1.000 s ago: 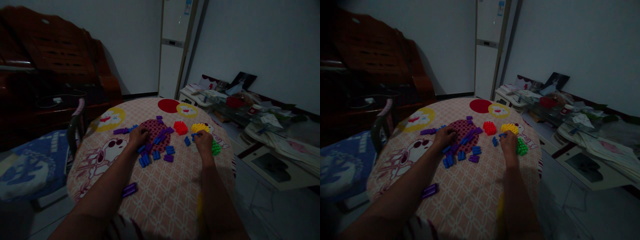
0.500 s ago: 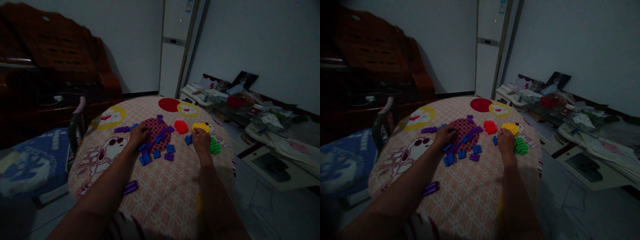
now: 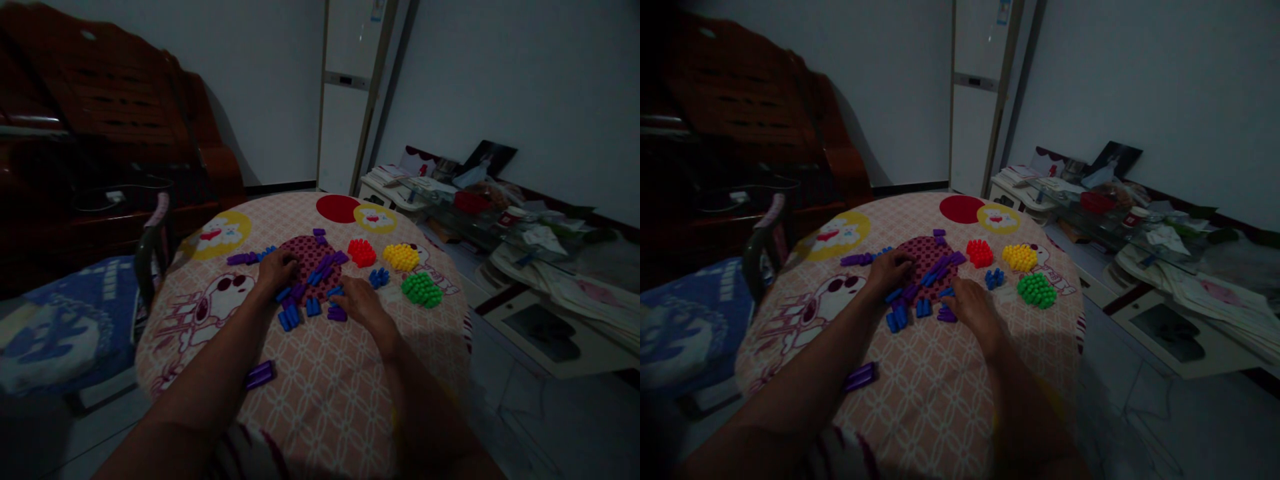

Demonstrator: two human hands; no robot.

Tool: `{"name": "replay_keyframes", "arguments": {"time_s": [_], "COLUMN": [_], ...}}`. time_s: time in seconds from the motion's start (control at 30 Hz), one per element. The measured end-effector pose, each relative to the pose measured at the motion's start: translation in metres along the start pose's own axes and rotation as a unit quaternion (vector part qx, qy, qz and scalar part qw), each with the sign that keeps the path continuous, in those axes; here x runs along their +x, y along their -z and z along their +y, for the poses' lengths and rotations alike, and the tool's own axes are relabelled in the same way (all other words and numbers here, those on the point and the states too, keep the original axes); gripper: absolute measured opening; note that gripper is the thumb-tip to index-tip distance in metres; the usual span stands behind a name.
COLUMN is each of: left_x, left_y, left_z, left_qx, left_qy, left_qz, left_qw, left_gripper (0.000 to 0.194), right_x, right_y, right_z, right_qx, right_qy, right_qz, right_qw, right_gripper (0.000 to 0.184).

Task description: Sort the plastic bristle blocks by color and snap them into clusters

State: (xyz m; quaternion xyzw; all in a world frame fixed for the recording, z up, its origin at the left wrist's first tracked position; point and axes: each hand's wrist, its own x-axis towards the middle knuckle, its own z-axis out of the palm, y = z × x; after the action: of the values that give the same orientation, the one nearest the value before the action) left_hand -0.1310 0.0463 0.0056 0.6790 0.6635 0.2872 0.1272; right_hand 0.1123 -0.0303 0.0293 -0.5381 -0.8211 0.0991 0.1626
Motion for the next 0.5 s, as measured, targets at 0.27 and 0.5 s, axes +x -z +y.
{"name": "replay_keyframes", "arguments": {"time_s": [0.27,0.5], "left_x": [0.001,0.001], "left_y": [-0.002,-0.002], "left_z": [-0.001,-0.001], "left_qx": [-0.011,0.0], "left_qy": [0.002,0.0], "left_qz": [-0.005,-0.002], "left_qw": [1.0,1.0], "left_gripper": [0.031,0.03], "right_x": [0.002,-0.009], "right_y": [0.036,0.057], "right_z": [0.036,0.081], "right_qx": [0.165,0.051], "right_qy": [-0.079,-0.156], "right_qz": [0.23,0.302], "right_qw": [0.956,0.939], "right_gripper": [0.024,0.028]}}
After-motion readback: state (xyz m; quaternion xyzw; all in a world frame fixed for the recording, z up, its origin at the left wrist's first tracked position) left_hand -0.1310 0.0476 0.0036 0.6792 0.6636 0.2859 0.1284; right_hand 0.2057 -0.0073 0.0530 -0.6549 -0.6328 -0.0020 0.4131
